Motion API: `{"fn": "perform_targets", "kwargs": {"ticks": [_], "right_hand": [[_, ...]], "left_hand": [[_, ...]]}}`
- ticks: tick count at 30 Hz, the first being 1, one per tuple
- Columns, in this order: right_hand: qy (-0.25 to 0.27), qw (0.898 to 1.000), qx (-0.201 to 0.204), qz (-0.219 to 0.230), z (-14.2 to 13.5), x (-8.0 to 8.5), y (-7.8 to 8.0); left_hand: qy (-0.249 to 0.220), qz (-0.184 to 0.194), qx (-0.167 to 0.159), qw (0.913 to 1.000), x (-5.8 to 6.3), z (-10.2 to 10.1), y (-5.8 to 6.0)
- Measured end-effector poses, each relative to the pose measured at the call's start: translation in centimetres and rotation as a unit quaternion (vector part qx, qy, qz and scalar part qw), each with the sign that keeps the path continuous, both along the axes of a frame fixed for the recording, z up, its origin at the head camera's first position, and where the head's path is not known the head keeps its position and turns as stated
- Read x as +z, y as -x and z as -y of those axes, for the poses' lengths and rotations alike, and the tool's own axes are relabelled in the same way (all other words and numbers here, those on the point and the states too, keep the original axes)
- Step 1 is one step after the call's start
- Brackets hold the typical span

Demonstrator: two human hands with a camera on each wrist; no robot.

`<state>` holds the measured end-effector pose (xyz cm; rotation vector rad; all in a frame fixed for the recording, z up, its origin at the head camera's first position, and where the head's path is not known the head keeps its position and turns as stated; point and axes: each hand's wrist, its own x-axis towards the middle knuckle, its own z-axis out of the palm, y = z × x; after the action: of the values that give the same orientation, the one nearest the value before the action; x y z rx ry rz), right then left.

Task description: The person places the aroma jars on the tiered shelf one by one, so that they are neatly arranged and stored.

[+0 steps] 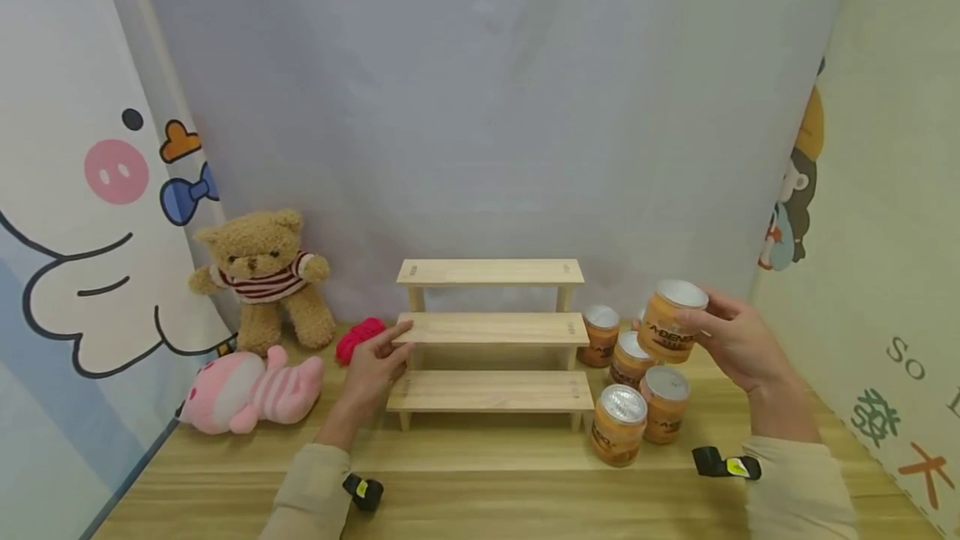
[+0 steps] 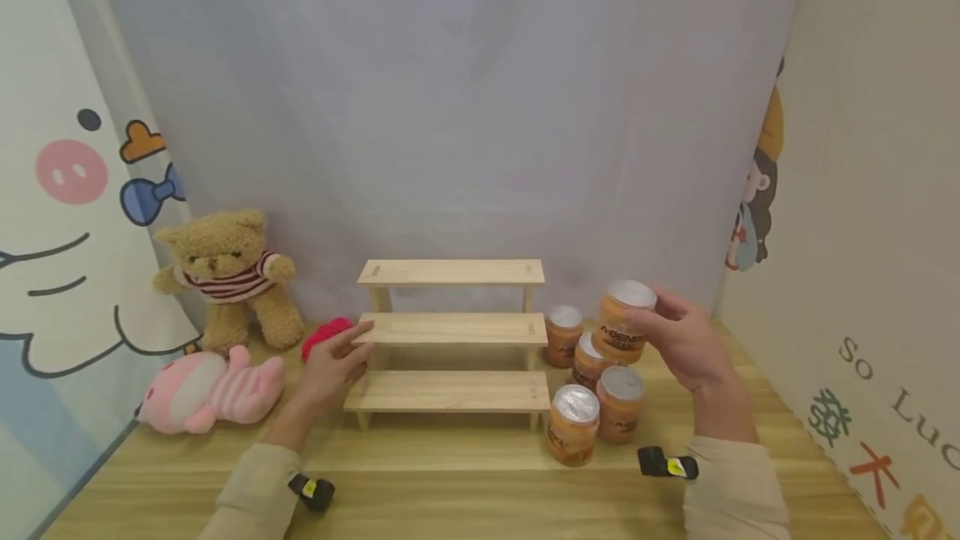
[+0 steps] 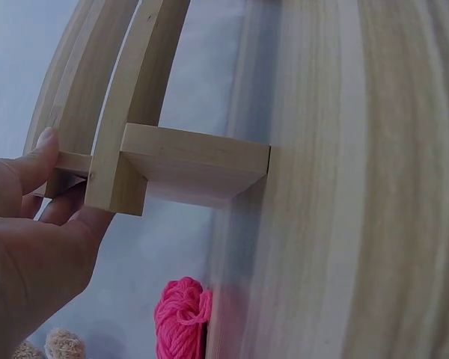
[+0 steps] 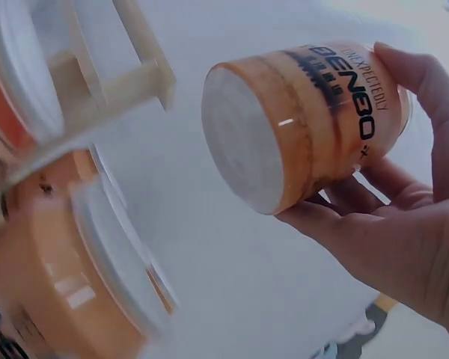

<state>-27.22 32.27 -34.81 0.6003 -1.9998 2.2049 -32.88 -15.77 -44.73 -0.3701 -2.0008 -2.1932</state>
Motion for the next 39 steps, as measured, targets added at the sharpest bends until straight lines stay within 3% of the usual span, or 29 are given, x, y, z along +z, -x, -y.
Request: {"fn": "perform_targets", "kwargs": {"ticks": [3,10,16,22,29,39], "right_hand": [[-0.020,1.000,0.000,0.010,2.4,0.3,0.2],[-0.084,0.995,-0.017,0.044,8.0,0.3,1.2],[-0.130,0.989,-0.012,0.073,12.4,2.6,3.0],[-0.142,0.986,0.020,0.084,17.4,4.9,5.6],[-0.117,0.988,-0.002,0.101,21.0,5.6,8.7],[-0.124,0.989,-0.031,0.078,23.7,5.7,10.7]], "left_hand": [[-0.003,-0.014,-0.005,0.9999,-0.1,0.1,0.0],[0.007,0.028,0.002,0.9996,0.2,0.1,-0.1],[-0.004,0.030,0.006,0.9995,0.1,0.0,-0.2],[0.005,0.032,-0.001,0.9995,0.0,0.2,0.0],[0.010,0.039,-0.005,0.9992,0.0,0.0,0.2],[0.013,0.034,-0.010,0.9993,0.0,0.5,0.2]]}}
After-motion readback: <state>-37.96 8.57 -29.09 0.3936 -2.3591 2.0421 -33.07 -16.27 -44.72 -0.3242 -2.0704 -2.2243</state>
